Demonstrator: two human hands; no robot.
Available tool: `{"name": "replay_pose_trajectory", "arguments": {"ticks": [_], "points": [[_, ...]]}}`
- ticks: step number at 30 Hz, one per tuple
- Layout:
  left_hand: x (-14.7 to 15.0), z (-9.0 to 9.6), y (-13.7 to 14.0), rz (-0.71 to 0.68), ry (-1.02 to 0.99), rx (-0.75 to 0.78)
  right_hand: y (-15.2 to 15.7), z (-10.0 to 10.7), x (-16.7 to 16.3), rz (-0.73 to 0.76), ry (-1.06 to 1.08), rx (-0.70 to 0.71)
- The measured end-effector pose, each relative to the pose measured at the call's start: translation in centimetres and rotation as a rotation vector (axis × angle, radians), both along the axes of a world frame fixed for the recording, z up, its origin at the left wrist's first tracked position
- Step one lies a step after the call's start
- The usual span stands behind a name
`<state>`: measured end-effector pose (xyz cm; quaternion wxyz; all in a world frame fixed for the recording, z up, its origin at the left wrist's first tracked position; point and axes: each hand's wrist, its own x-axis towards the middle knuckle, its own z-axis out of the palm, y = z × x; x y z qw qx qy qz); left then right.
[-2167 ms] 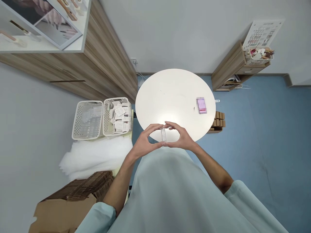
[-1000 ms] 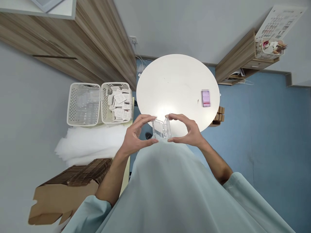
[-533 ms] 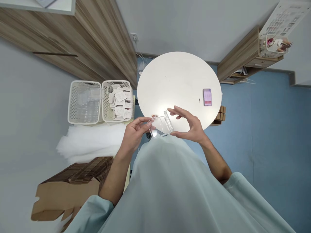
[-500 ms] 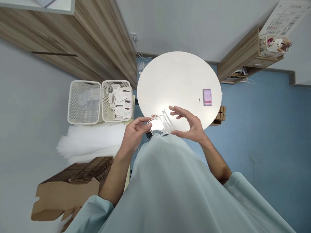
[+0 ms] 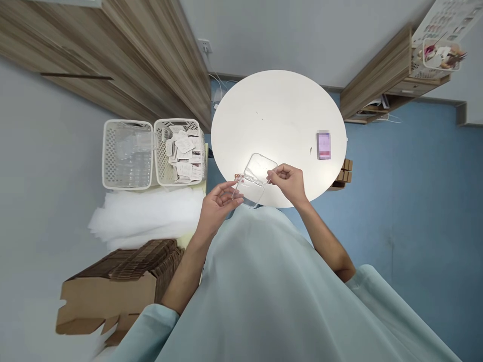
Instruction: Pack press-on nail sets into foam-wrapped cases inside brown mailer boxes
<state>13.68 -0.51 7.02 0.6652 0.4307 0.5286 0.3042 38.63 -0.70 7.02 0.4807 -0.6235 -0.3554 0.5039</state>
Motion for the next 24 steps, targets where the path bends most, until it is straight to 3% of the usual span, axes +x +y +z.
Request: {"name": "replay_pose_trajectory", "arguments": {"ticks": [10, 14, 16, 19, 24], "points": [[-2.7, -1.1, 0.8, -0.072, -0.004, 0.142, 3.0, -2.0, -2.6, 0.321, 0.084, -0.172], [-4.8, -2.3, -0.1, 0.009, 0.019, 0.112, 4.5, -4.2, -4.3, 0.432, 0.017, -0.151], [-6.0, -3.0, -0.8, 0.079, 0.027, 0.088, 5.6, -6.6, -4.9, 0.463, -0.114, -0.131], [-7.8, -3.8, -2.0, 0.172, 0.041, 0.062, 7.4, -11.6, -5.5, 0.525, -0.488, -0.168], [-10.9, -4.1, -3.6, 0.265, 0.086, 0.067, 8.6, -20.1, -7.4, 0.729, -0.855, -0.383]]}}
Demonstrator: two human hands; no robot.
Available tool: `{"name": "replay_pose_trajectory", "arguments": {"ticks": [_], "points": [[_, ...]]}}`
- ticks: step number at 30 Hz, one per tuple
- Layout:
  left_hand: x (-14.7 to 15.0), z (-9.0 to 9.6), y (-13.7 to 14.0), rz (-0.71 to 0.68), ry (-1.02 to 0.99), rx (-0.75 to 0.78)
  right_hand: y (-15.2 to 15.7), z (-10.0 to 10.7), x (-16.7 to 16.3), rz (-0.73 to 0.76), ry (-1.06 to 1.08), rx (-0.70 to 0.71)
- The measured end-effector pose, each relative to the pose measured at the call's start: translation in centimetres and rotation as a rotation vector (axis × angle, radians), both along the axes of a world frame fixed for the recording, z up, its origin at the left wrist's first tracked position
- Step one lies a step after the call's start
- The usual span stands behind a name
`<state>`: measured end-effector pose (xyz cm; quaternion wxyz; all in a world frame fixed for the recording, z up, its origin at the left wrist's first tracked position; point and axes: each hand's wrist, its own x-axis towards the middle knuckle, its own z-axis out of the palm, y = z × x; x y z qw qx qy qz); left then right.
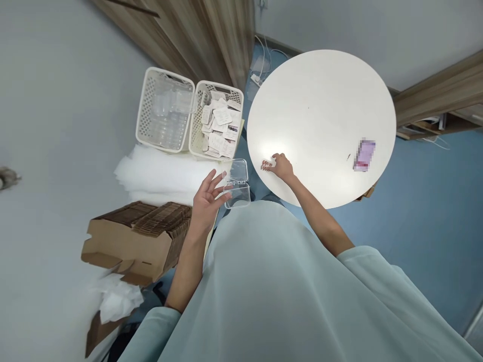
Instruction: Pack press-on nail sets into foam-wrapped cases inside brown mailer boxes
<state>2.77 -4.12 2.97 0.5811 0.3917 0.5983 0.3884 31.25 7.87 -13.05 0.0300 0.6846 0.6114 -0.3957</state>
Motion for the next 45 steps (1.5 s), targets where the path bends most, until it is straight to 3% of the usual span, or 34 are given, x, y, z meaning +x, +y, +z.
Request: {"name": "replay_pose_trajectory", "arguments": {"ticks": [3, 6, 11, 16, 22, 30, 35, 38, 45], "points": [[-1.7, 0.2, -0.6, 0.051, 0.025, 0.0, -0.4, -2.7, -1.5, 0.051, -0.116, 0.013], [-2.9, 0.4, -0.9, 0.093, 0.033, -0.01, -0.8, -3.6, -2.6, 0.066, -0.175, 0.04], [-3.4, 0.3, -0.6, 0.08, 0.018, -0.008, -1.3, -3.1, -2.7, 0.025, -0.165, 0.01], [-2.1, 0.4, 0.5, 0.048, -0.027, -0.009, -2.3, -1.7, -0.6, -0.031, -0.057, 0.008], [1.4, 0.5, 2.0, -0.032, -0.092, -0.024, -3.7, 3.5, 3.8, -0.131, 0.205, 0.118], [7.5, 0.8, 3.9, -0.205, -0.147, 0.033, -6.1, 15.8, 8.9, -0.494, 0.557, 0.393], [10.6, 1.9, 4.9, -0.289, -0.181, 0.056, -8.0, 22.1, 8.9, -0.458, 0.674, 0.392], [11.9, 2.8, 5.3, -0.314, -0.194, 0.058, -8.6, 23.3, 8.6, -0.372, 0.656, 0.381], [13.4, 3.9, 5.6, -0.322, -0.195, 0.054, -9.3, 22.4, 8.9, -0.253, 0.595, 0.395]]}}
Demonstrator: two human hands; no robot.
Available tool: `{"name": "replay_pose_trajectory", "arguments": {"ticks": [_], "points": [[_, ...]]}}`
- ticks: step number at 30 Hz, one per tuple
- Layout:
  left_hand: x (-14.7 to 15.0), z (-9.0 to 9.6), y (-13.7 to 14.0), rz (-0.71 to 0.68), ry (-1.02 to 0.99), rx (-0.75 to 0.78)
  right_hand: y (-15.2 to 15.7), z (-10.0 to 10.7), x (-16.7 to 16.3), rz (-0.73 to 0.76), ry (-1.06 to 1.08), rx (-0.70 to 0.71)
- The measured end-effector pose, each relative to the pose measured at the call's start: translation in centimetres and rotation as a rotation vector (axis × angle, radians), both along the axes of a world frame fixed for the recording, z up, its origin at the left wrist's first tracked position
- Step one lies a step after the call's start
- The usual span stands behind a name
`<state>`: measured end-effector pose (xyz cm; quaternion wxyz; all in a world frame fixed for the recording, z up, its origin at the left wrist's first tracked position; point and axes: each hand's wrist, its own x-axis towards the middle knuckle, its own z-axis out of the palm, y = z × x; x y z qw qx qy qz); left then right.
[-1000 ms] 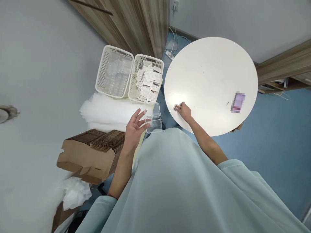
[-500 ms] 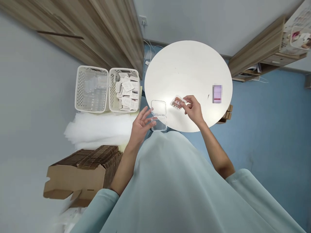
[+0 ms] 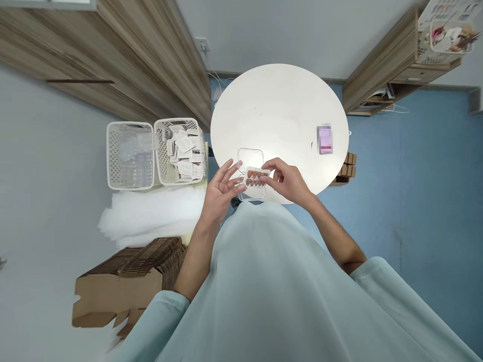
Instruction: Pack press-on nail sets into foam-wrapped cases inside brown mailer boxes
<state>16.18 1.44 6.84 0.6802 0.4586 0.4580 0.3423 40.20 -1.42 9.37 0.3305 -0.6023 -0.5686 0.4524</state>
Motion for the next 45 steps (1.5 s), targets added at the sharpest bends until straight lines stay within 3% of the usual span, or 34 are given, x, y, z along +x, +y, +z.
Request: {"name": "replay_pose_trajectory", "arguments": {"ticks": [9, 17, 19, 22, 25, 28, 31, 37, 41, 45], "points": [[0.7, 0.1, -0.1, 0.019, 0.023, 0.039, -0.7, 0.1, -0.4, 0.13, -0.149, 0.094], [0.8, 0.3, -0.5, 0.026, -0.005, 0.019, -1.6, -0.2, -0.7, 0.11, -0.284, 0.164], [0.7, 0.4, -0.6, 0.02, -0.014, 0.006, -1.3, -0.1, -0.7, 0.036, -0.227, 0.164], [0.5, 0.6, -0.7, 0.006, -0.024, -0.008, -0.4, -0.1, -0.2, -0.201, -0.126, 0.141], [0.1, 0.5, -0.8, -0.012, -0.043, -0.025, 0.9, -0.9, 0.3, -0.346, -0.013, 0.044], [-0.2, 0.2, -0.9, -0.034, -0.066, -0.052, 2.0, -2.0, 0.2, -0.32, 0.119, -0.061], [-0.4, 0.0, -1.1, -0.026, -0.081, -0.094, 2.4, -2.6, -0.2, -0.303, 0.157, -0.057], [-0.7, -0.3, -1.4, 0.026, -0.109, -0.13, 2.1, -0.7, -1.1, -0.279, 0.063, 0.146], [-1.0, -0.7, -1.5, 0.064, -0.119, -0.135, 0.8, 0.8, -1.2, -0.154, 0.014, 0.275], [-1.2, -0.8, -1.5, 0.119, -0.154, -0.143, -1.1, 1.0, -0.9, -0.009, -0.023, 0.353]]}}
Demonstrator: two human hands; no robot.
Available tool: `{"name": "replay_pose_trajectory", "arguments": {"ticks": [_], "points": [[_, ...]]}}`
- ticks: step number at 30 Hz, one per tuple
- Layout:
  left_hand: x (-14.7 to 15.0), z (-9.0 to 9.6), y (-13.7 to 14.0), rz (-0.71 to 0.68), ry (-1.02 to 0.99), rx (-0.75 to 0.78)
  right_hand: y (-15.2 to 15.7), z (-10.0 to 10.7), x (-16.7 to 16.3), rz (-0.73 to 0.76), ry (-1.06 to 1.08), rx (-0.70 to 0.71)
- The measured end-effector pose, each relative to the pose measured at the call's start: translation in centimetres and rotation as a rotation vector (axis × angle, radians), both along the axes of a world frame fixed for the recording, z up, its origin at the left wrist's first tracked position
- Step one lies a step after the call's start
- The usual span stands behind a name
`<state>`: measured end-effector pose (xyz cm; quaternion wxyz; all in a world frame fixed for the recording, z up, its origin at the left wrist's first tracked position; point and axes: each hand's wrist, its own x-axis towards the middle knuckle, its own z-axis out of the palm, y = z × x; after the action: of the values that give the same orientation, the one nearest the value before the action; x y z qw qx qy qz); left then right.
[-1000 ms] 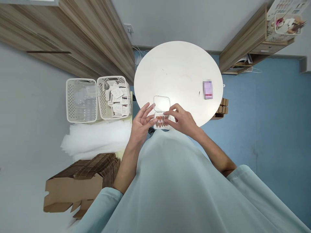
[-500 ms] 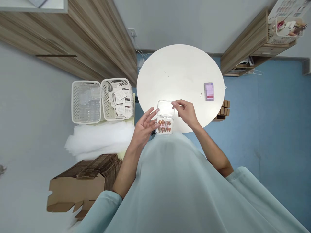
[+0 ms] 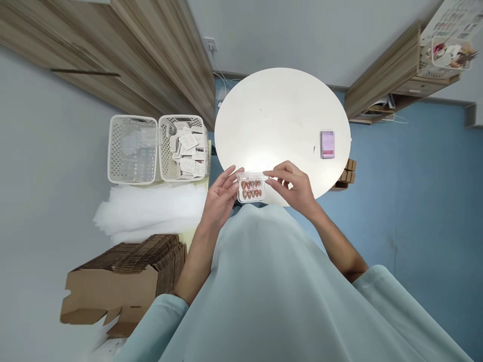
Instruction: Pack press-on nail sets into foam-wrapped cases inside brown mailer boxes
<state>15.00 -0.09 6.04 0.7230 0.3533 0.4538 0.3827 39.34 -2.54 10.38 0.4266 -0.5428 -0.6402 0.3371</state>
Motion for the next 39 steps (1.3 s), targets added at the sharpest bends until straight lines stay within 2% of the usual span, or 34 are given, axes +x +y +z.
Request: {"name": "replay_pose_trajectory", "arguments": {"ticks": [6, 10, 13, 16, 19, 21, 28, 33, 39], "points": [[-0.2, 0.1, 0.1, 0.031, -0.024, 0.024, -2.2, -0.9, -0.2, 0.121, -0.059, 0.011], [-0.4, 0.1, 0.3, 0.001, 0.003, 0.071, -2.7, -0.9, -0.7, 0.123, -0.001, -0.085], [-0.4, -0.2, 0.4, 0.001, 0.02, 0.088, -2.8, -1.0, -0.9, 0.047, 0.073, -0.224], [-0.4, -0.5, 0.3, 0.001, 0.043, 0.096, -2.9, -1.6, -1.0, -0.079, 0.181, -0.435], [-0.3, -0.7, 0.1, -0.005, 0.066, 0.102, -3.1, -2.4, -1.2, -0.058, 0.31, -0.647], [-0.2, -0.7, -0.1, -0.018, 0.088, 0.115, -3.2, -2.8, -1.4, -0.026, 0.392, -0.724], [-0.6, -1.0, -0.9, -0.043, 0.216, 0.164, -3.0, -3.9, -2.2, -0.083, 0.562, -0.759], [-1.2, -2.4, -1.7, -0.054, 0.262, 0.045, -2.6, -5.2, -2.9, -0.12, 0.547, -0.804], [-1.6, -4.1, -2.0, -0.003, 0.259, 0.026, -2.5, -6.9, -3.7, -0.096, 0.507, -0.827]]}}
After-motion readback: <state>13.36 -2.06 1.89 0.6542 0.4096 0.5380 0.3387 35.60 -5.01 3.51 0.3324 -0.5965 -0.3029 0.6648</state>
